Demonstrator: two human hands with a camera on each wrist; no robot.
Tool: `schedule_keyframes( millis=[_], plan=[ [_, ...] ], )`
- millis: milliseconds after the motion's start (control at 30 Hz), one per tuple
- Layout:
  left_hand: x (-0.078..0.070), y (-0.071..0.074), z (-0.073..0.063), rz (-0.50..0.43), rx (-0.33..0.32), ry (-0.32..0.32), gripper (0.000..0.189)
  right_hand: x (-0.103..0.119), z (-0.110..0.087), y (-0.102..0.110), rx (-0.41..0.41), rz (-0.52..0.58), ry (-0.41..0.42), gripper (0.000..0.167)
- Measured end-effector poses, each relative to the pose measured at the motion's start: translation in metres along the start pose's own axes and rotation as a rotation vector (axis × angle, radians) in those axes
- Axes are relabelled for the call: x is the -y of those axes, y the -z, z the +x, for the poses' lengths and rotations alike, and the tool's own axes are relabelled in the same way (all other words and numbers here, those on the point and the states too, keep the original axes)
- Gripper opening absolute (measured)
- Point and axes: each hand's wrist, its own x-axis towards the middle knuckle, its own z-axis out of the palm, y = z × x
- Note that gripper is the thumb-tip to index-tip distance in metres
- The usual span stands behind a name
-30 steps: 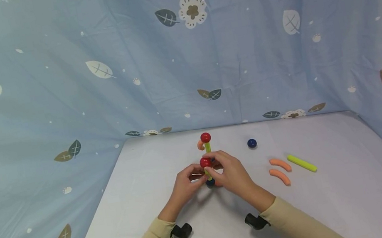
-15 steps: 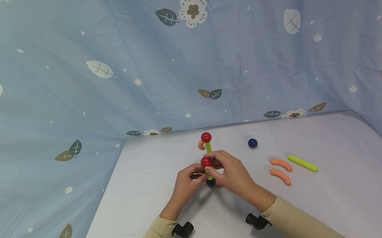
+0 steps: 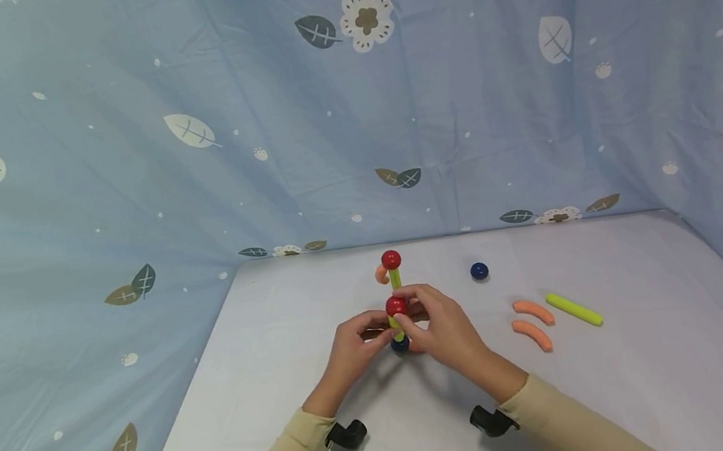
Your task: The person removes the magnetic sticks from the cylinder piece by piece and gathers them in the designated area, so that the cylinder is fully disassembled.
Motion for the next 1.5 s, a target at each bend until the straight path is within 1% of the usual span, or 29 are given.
schedule_keyframes(
  millis=[167, 267, 533, 667, 733, 833, 900, 1033, 1133, 1333, 1500],
  plan=[
    [0.001, 0.0, 0.0, -0.012, 0.004, 0.004, 0.023, -0.011, -0.004, 0.006, -0.003, 0.005, -0.04, 0.036],
    [0.002, -0.001, 0.0, -0.01, 0.007, 0.002, 0.025, -0.021, -0.007, 0.01, 0.009, -0.02, -0.069, 0.036],
    [0.0, 0.0, 0.0, 0.01, 0.011, 0.016, 0.026, -0.057, -0.005, 0.029, 0.017, -0.173, -0.172, 0.038],
    [0.0, 0.0, 0.0, 0.013, 0.013, 0.016, 0.024, -0.079, -0.001, 0.043, 0.01, -0.265, -0.181, 0.039],
    [0.0, 0.0, 0.001, 0.012, 0.012, 0.015, 0.024, -0.089, 0.002, 0.048, 0.014, -0.311, -0.202, 0.038],
    [0.0, 0.0, 0.0, 0.008, 0.013, 0.017, 0.025, -0.102, 0.007, 0.055, 0.031, -0.372, -0.228, 0.038],
    [0.0, 0.0, 0.001, 0.005, 0.014, 0.016, 0.025, -0.108, 0.011, 0.059, 0.045, -0.402, -0.229, 0.038],
    [0.001, 0.0, 0.001, 0.01, 0.013, 0.007, 0.026, -0.116, 0.019, 0.064, 0.07, -0.457, -0.189, 0.038],
    [0.002, 0.0, 0.001, 0.014, 0.012, -0.001, 0.026, -0.12, 0.025, 0.065, 0.102, -0.505, -0.175, 0.037],
    [0.001, 0.0, 0.001, 0.006, 0.01, -0.006, 0.024, -0.125, 0.034, 0.065, 0.181, -0.591, -0.215, 0.037],
    [0.001, 0.0, 0.0, 0.002, 0.007, -0.003, 0.024, -0.128, 0.037, 0.064, 0.221, -0.635, -0.227, 0.038]
  ],
)
